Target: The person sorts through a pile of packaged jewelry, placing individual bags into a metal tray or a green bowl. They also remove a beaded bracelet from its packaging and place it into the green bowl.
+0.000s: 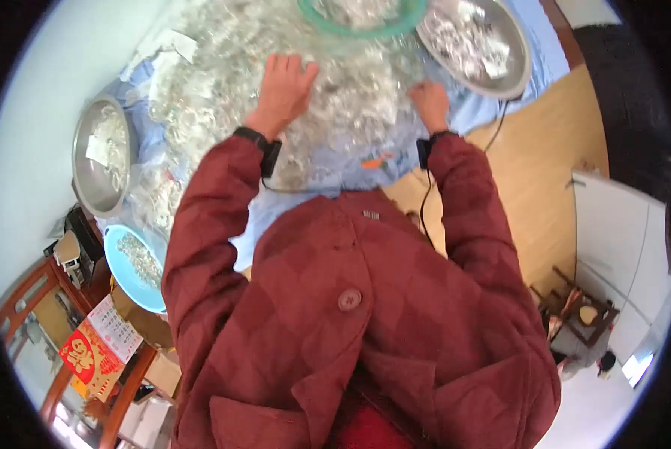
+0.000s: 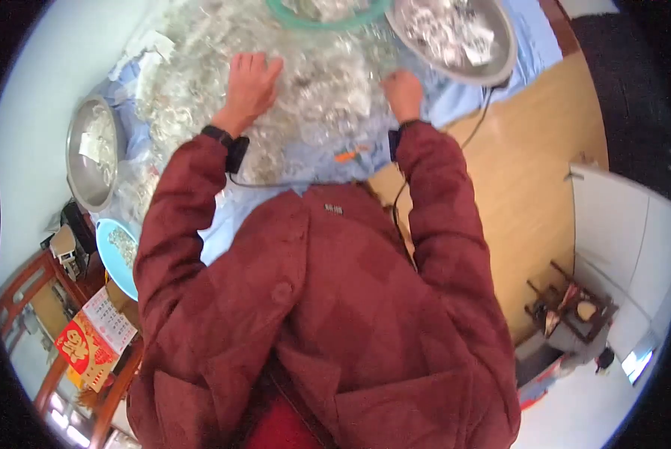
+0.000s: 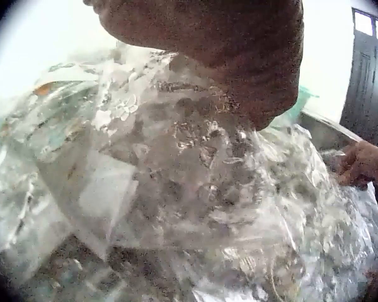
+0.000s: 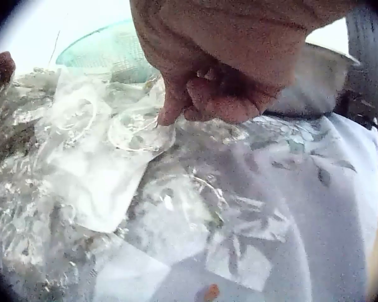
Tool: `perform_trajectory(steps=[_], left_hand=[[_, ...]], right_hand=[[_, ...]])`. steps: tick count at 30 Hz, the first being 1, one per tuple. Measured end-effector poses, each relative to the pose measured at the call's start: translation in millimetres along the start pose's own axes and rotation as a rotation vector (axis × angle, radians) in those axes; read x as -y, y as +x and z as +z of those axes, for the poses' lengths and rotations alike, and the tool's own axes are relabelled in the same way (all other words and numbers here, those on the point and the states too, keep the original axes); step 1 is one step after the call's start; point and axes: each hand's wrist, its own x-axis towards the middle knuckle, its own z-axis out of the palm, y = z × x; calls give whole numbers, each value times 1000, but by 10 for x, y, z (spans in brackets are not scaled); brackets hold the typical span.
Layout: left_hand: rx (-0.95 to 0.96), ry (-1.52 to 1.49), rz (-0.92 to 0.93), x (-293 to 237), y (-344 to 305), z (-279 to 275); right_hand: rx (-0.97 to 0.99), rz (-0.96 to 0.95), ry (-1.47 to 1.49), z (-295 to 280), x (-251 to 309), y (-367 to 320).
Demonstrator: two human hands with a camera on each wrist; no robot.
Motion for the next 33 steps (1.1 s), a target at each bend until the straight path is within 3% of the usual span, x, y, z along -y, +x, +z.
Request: perform_trajectory(steps=[4,7,9,10,11,12,13,14,17,18,20,24,27,29,33], left_hand=[[-57,84,-118,315,65,-133],[-91,114,-232,528,149,-247],[-120,120,-341,664,124,-350],[-110,115,-341,724,117,-387],[-70,118,-455,774,129,-407],[-37,123,-565,812,144,-401],[-34,114,-558,837,116,-366],[-43,116,-597,867,60,-319],[-91,157,-696,984,-24,-243],[-135,170,-658,960,-50,-235],[-221,190,-580,825,-61,-249],[-142,166,-300,485,53,-318],[-97,145,14,222,110,-143],[-128,157,108,131,215,-57],[96,12,152,141,296,51]], right_hand=[[-71,-71,63,-146,474,117],[-61,-235,372,-82,738,209],[-24,-238,427,24,923,290],[7,-236,481,45,1043,294],[14,-223,478,76,1152,264],[164,-127,592,36,1313,271],[310,-27,705,13,1364,270],[308,-18,701,57,1303,227],[292,-305,814,323,1298,276],[292,-326,822,259,1360,295],[580,63,1249,-41,1314,196],[618,83,1521,-300,1127,325],[597,295,1776,-389,1138,453],[598,293,1757,-362,1222,540],[583,326,1725,-298,1292,577]])
